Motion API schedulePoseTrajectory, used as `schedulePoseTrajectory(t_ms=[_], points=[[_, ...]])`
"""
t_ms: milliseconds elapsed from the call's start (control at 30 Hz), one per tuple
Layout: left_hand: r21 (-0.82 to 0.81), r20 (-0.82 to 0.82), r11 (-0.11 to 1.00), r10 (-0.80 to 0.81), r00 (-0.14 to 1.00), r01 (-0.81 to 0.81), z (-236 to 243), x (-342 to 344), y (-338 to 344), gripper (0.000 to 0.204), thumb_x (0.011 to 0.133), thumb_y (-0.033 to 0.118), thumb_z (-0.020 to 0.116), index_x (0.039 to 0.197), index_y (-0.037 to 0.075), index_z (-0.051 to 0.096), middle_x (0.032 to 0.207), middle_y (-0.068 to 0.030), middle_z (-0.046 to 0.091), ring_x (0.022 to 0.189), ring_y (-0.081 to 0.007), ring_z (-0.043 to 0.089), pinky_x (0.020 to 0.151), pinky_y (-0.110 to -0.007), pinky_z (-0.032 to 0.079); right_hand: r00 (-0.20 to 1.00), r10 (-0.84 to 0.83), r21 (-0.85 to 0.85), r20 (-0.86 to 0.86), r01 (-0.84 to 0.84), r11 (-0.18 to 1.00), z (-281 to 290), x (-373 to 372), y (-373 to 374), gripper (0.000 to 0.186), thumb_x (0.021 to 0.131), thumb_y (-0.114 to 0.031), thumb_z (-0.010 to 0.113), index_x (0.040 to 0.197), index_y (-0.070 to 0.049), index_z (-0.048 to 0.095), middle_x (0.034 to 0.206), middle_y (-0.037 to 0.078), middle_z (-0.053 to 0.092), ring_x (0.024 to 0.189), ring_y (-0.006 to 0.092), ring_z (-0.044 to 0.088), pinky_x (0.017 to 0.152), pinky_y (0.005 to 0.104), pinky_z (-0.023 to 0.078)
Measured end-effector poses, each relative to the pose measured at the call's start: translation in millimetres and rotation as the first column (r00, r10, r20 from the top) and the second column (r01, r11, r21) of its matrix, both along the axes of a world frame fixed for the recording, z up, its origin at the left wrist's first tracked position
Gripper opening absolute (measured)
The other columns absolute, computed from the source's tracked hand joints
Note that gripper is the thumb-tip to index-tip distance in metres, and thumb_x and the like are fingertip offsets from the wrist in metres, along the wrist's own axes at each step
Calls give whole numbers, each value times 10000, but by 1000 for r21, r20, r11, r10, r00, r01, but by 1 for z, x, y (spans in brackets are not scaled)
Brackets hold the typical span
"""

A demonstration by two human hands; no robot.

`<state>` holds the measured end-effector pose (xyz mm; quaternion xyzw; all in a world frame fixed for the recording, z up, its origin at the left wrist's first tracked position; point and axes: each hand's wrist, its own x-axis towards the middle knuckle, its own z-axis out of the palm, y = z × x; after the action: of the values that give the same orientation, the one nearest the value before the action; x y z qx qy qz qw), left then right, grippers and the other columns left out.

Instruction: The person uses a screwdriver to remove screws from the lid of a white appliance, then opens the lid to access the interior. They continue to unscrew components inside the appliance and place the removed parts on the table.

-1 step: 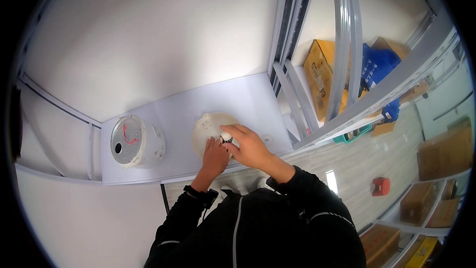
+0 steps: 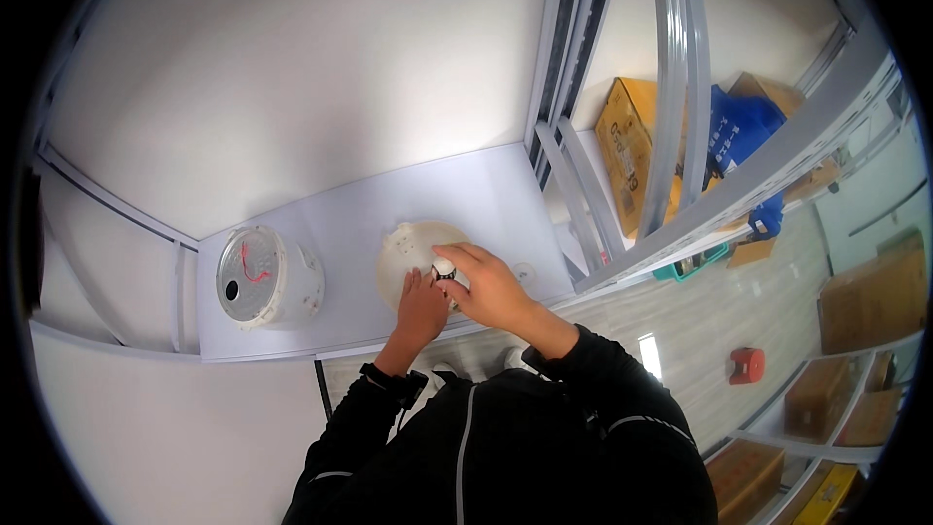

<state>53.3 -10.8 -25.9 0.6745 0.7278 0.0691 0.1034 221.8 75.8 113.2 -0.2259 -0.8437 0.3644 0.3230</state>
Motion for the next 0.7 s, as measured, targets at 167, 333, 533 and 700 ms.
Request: schedulePoseTrajectory(t_ms=[167,333,533,700], points=[[38,34,999,31,999,-33,-9,-1,1,413,1024,296,653,1297,-14,656,1540,-183,558,1478,-484,447,1270,-571,278,1000,-16,12,-20,16,1000,2,0,2,524,886,-60,795,1385,-31,639,1262,195,700,1118,428,683,939,452,577],[24,60,999,31,998,-32,-9,-6,-1,319,1025,280,659,1216,26,681,1543,-156,553,1494,-473,427,1265,-618,262,995,-82,30,-48,83,996,10,6,7,510,890,-45,820,1371,-46,651,1235,187,716,1116,401,699,952,415,568],[79,58,996,33,998,-37,-3,-19,-3,193,1034,249,650,1127,83,686,1539,-129,559,1517,-474,401,1281,-672,173,981,-158,83,-116,168,982,32,25,18,518,886,-60,826,1370,-36,645,1231,194,711,1095,408,698,948,419,569],[86,88,994,54,995,-61,15,-28,1,143,1030,231,663,1100,106,671,1442,-95,615,1536,-429,394,1296,-661,138,963,-212,89,-164,229,969,33,46,25,513,892,-52,832,1373,-35,655,1248,182,718,1109,366,710,964,402,565]])
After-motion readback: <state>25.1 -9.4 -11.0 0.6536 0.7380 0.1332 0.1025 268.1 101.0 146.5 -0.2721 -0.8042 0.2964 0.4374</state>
